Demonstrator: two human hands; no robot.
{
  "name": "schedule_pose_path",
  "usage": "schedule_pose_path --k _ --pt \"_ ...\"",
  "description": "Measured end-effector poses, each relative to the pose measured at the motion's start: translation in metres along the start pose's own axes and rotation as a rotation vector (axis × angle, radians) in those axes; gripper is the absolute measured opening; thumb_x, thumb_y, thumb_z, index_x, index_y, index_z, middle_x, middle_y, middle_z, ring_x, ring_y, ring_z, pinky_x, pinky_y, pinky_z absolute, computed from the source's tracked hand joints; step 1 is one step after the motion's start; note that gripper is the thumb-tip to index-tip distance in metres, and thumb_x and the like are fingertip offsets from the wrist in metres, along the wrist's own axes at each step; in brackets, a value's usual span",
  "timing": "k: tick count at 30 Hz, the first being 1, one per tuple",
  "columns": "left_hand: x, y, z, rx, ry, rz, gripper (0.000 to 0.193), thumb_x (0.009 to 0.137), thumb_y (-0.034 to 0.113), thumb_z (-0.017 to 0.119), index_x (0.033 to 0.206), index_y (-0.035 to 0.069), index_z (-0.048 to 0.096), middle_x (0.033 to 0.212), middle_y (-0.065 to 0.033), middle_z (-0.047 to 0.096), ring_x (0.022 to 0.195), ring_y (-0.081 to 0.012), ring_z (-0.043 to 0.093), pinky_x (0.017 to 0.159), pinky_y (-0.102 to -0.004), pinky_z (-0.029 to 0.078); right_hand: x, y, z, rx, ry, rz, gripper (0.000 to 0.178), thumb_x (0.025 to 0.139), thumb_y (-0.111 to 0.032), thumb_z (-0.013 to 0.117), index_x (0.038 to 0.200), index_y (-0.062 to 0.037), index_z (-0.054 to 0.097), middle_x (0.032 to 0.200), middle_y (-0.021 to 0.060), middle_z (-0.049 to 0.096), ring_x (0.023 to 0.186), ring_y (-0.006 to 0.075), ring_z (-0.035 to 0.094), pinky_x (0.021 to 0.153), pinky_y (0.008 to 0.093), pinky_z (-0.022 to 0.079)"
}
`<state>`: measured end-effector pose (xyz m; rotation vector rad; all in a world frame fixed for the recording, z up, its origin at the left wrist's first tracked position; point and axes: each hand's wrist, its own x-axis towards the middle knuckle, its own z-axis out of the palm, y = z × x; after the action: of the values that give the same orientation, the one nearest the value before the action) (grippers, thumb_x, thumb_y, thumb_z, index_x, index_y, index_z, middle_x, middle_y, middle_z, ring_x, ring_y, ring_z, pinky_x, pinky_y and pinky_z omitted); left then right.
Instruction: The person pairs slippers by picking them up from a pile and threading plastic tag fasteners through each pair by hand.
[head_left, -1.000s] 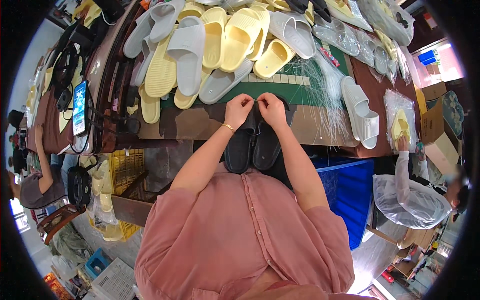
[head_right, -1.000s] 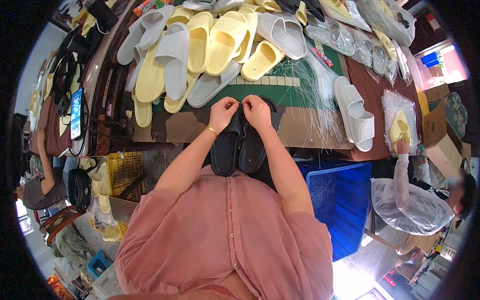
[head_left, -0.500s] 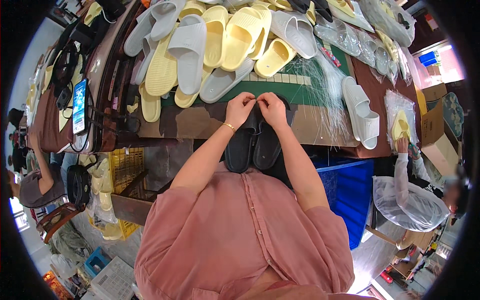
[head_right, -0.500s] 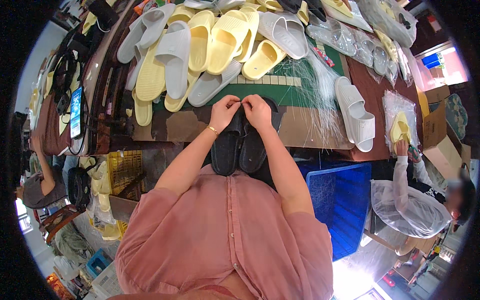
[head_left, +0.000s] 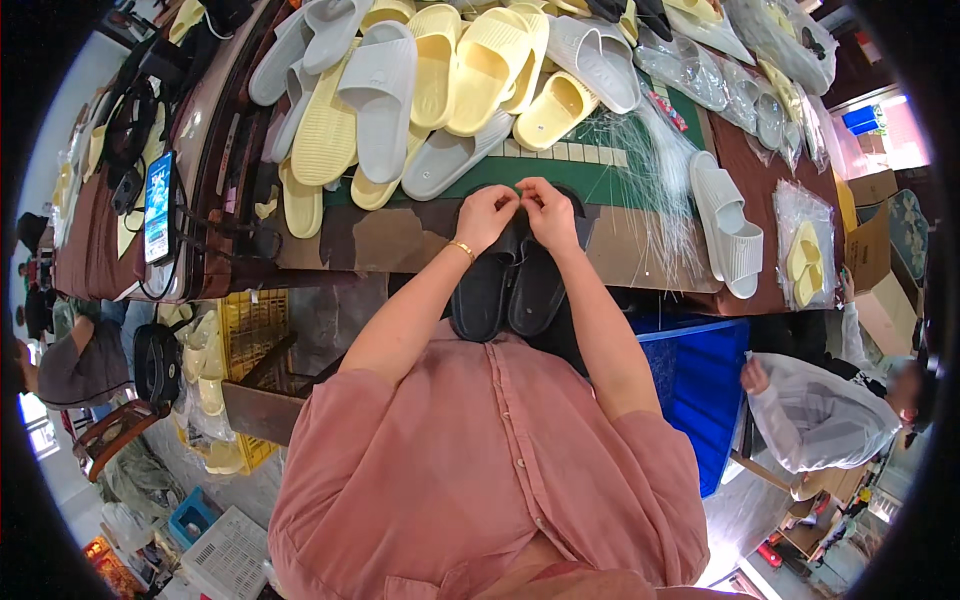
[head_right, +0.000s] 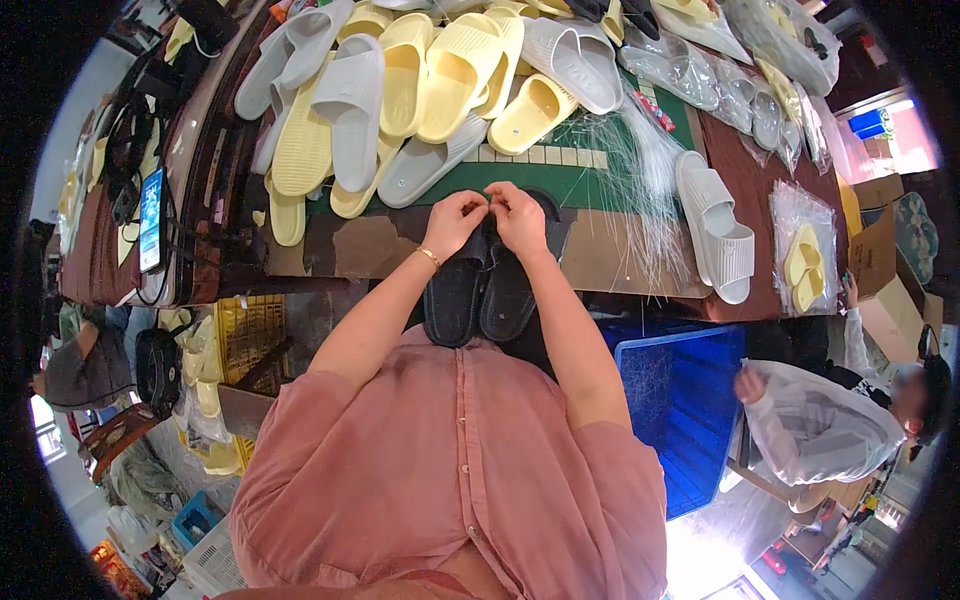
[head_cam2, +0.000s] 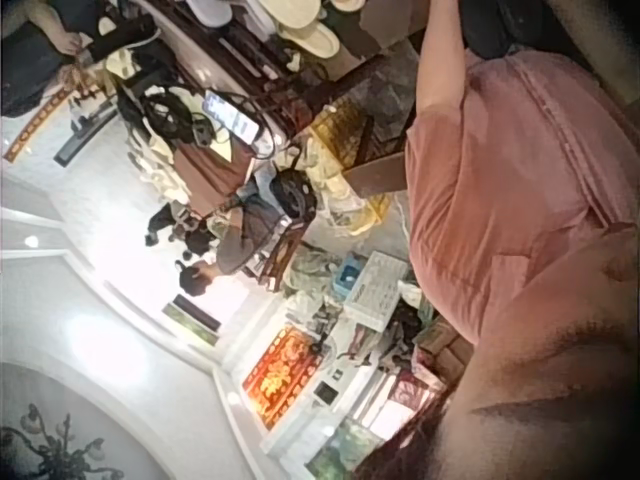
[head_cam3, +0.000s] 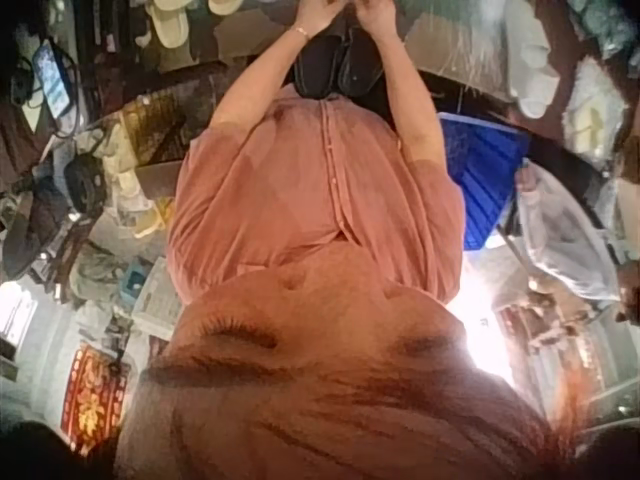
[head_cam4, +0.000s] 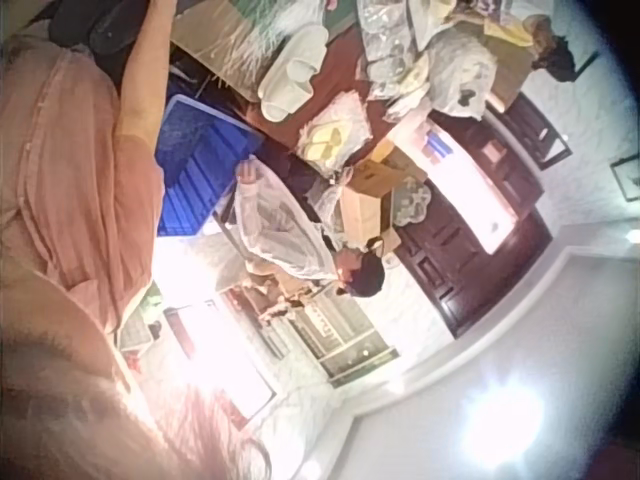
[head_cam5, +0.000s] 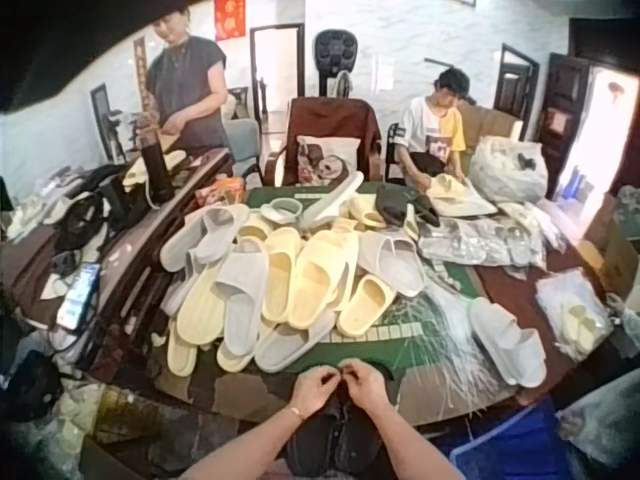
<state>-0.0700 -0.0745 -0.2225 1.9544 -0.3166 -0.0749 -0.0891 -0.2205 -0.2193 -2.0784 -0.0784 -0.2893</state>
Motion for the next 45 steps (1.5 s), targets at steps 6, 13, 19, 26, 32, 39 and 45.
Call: schedule_pose_path --k 6,13,19,26,32,39,45 --pt "0.000 -0.002 -0.001 0.000 -0.008 0.030 0.014 0.078 0.010 0.064 0.089 0.000 0.063 0.079 -0.0106 0.064 0.068 -0.0184 0.061 0.064 -0.0282 0.048 0.001 -0.001 -0.002 0.067 -0.030 0.039 0.026 0.074 0.001 0.060 0.099 -0.0076 0.061 0.075 0.0080 0.062 0.070 0.0234 0.063 0.063 0.0313 0.050" --pt "-0.002 0.001 -0.002 -0.144 0.083 -0.069 0.012 0.079 0.011 0.063 0.087 0.002 0.064 0.076 -0.0103 0.065 0.068 -0.0187 0.064 0.065 -0.0291 0.050 0.003 -0.004 -0.004 -0.073 0.017 0.004 0.015 0.074 -0.004 0.063 0.088 -0.0066 0.063 0.077 0.0085 0.060 0.071 0.0256 0.060 0.066 0.0350 0.049" --pt "-0.003 0.003 -0.003 -0.165 0.072 -0.070 0.012 0.079 0.011 0.063 0.086 0.002 0.064 0.075 -0.0103 0.065 0.068 -0.0186 0.063 0.064 -0.0291 0.049 0.003 0.001 -0.002 -0.158 -0.002 -0.083 0.007 0.071 -0.008 0.065 0.075 -0.0054 0.060 0.075 0.0089 0.057 0.077 0.0291 0.057 0.069 0.0383 0.046" --pt "-0.005 0.003 -0.002 -0.020 0.046 0.001 0.014 0.078 0.012 0.064 0.087 0.001 0.064 0.077 -0.0117 0.065 0.069 -0.0215 0.063 0.065 -0.0302 0.049 0.001 0.001 -0.002 -0.173 -0.020 -0.087 0.003 0.069 -0.006 0.062 0.071 -0.0057 0.059 0.071 0.0088 0.057 0.074 0.0286 0.057 0.067 0.0384 0.047" --pt "-0.004 0.003 -0.003 0.049 0.033 0.038 0.014 0.077 0.010 0.064 0.087 0.001 0.064 0.079 -0.0123 0.064 0.071 -0.0221 0.063 0.066 -0.0298 0.049 0.004 -0.002 -0.003 -0.203 -0.027 -0.125 0.002 0.069 -0.005 0.061 0.071 -0.0057 0.060 0.071 0.0091 0.057 0.074 0.0287 0.057 0.067 0.0384 0.047" --pt "-0.004 0.004 0.000 0.052 0.096 0.026 0.015 0.077 0.014 0.064 0.083 0.001 0.065 0.079 -0.0128 0.065 0.072 -0.0262 0.063 0.067 -0.0337 0.050 0.003 0.002 0.001 -0.184 -0.018 -0.101 0.002 0.070 -0.005 0.060 0.072 -0.0054 0.061 0.072 0.0092 0.058 0.075 0.0290 0.057 0.068 0.0390 0.047" --pt "-0.022 0.014 -0.013 0.200 0.284 0.231 0.033 0.074 0.012 0.067 0.105 0.006 0.058 0.097 -0.0112 0.059 0.095 -0.0308 0.053 0.084 -0.0383 0.043 0.002 0.002 -0.020 0.125 0.145 0.113 0.024 0.079 -0.002 0.061 0.102 -0.0064 0.063 0.093 0.0080 0.064 0.072 0.0157 0.059 0.067 0.0274 0.048"
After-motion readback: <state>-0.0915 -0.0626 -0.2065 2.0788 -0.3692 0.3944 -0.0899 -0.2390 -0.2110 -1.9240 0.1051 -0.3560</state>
